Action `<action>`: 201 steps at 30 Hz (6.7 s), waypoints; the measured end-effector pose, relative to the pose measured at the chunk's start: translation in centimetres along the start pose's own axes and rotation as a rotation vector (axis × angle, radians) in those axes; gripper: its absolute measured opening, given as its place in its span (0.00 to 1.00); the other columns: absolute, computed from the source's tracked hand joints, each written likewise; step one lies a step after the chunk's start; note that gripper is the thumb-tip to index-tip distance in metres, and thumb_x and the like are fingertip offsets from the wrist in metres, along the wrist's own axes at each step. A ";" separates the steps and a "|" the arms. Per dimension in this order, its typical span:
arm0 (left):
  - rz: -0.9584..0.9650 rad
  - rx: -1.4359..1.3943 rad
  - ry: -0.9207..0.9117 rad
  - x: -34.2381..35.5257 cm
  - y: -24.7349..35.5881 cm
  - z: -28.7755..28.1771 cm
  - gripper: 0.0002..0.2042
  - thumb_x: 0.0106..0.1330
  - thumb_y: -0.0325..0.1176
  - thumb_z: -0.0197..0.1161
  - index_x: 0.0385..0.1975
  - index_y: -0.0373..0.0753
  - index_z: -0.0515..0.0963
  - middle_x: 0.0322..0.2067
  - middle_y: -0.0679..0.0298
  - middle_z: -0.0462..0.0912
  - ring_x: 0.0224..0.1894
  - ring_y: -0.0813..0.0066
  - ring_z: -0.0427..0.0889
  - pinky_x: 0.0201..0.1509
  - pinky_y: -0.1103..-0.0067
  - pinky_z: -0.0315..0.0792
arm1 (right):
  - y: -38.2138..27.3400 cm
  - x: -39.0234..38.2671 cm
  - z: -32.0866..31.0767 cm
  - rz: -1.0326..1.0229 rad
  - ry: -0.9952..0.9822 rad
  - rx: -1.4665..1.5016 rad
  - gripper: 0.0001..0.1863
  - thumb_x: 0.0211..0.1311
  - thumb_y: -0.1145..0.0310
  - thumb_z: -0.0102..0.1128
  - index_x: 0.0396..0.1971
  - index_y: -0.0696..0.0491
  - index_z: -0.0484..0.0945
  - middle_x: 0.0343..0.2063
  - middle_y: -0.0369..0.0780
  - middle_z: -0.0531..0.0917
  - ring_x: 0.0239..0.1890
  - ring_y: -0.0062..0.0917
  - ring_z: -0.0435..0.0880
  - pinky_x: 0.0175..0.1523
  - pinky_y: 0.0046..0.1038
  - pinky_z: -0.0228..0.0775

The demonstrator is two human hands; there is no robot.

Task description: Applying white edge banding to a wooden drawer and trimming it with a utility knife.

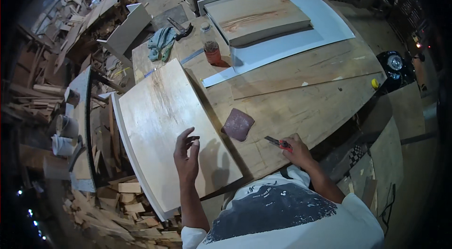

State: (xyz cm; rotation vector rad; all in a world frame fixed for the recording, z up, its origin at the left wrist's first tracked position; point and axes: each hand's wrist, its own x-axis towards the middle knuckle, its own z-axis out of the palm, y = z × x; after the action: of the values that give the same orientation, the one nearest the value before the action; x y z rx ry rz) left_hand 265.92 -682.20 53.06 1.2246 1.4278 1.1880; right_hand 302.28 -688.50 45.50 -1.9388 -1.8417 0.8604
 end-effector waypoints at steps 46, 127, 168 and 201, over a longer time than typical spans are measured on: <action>-0.029 1.276 0.180 27.6 -10.1 64.7 0.47 0.64 0.63 0.46 0.65 0.22 0.47 0.68 0.39 0.44 0.72 0.46 0.39 0.72 0.54 0.35 | 44.5 16.4 -36.7 -0.314 -0.225 0.561 0.12 0.64 0.64 0.55 0.37 0.57 0.77 0.32 0.47 0.80 0.36 0.40 0.80 0.40 0.34 0.71; 0.275 1.108 -0.044 26.7 -8.6 67.3 0.37 0.69 0.55 0.43 0.65 0.27 0.51 0.69 0.46 0.48 0.72 0.50 0.45 0.73 0.63 0.41 | 96.7 43.9 -60.8 0.218 0.316 -0.223 0.26 0.69 0.53 0.42 0.54 0.60 0.73 0.44 0.48 0.79 0.49 0.37 0.77 0.53 0.31 0.66; 0.093 1.057 1.198 -9.0 -8.7 33.4 0.22 0.60 0.29 0.57 0.56 0.35 0.69 0.59 0.49 0.67 0.65 0.52 0.60 0.70 0.62 0.47 | 38.0 16.8 -31.3 0.071 -0.167 0.361 0.16 0.62 0.65 0.56 0.15 0.55 0.72 0.12 0.33 0.67 0.14 0.17 0.64 0.20 0.24 0.55; -0.240 -0.139 0.863 -15.3 -6.9 39.1 0.14 0.69 0.38 0.54 0.40 0.33 0.78 0.28 0.61 0.82 0.28 0.76 0.80 0.37 0.80 0.74 | 33.2 12.5 -27.6 -0.185 -0.411 0.415 0.12 0.59 0.68 0.60 0.39 0.59 0.81 0.29 0.39 0.84 0.29 0.19 0.77 0.37 0.23 0.70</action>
State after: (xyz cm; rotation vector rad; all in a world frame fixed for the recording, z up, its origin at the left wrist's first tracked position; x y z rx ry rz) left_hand 305.14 -693.31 41.00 0.4029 1.9833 1.7010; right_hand 345.18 -675.27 43.64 -1.3894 -1.8243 1.5217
